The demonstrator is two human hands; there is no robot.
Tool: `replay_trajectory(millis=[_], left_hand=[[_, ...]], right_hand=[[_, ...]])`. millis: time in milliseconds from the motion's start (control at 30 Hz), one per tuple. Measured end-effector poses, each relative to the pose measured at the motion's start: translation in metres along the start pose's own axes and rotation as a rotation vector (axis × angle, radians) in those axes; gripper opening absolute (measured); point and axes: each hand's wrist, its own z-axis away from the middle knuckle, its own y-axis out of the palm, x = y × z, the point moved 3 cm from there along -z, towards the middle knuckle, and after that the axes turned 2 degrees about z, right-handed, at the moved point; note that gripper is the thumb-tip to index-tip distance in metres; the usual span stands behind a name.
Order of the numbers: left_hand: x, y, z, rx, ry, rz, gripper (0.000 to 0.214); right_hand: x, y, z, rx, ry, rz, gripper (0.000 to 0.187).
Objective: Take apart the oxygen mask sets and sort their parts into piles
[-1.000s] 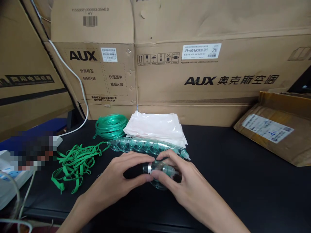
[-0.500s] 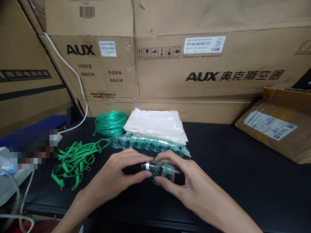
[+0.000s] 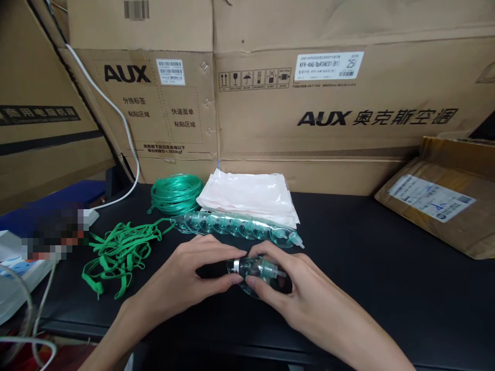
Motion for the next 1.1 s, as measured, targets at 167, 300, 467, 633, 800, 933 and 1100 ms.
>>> replay_trajectory(millis=[167,300,467,633,800,933,1100], left_hand=[[-0.002,-0.015,0.001,-0.012,-0.033,0.047,0.033],[0.000,-0.036,0.017,-0.036,-0.102,-0.003,0.017],[0.022,-0.045,0.059,0.051,-0.181,-0.198,0.006],[0.042,-0.046,0.084,0.106,-0.214,-0.373,0.007],[0.047,-0.052,0.090,0.097,-0.230,-0.447,0.036],[0.050,-0.057,0.096,0.108,-0.241,-0.484,0.038],[0.047,-0.056,0.097,0.109,-0.229,-0.469,0.041]], right_hand=[[-0.005,0.015,0.003,0.008,0.077,0.101,0.040],[-0.002,0.040,0.013,-0.122,-0.024,0.038,0.036],[0.000,0.063,0.028,-0.280,-0.173,-0.066,0.035],[0.002,0.062,0.026,-0.266,-0.134,-0.122,0.026],[0.003,0.061,0.027,-0.260,-0.125,-0.156,0.026],[0.004,0.061,0.027,-0.244,-0.116,-0.172,0.028],[0.011,0.061,0.027,-0.237,-0.177,-0.176,0.025]])
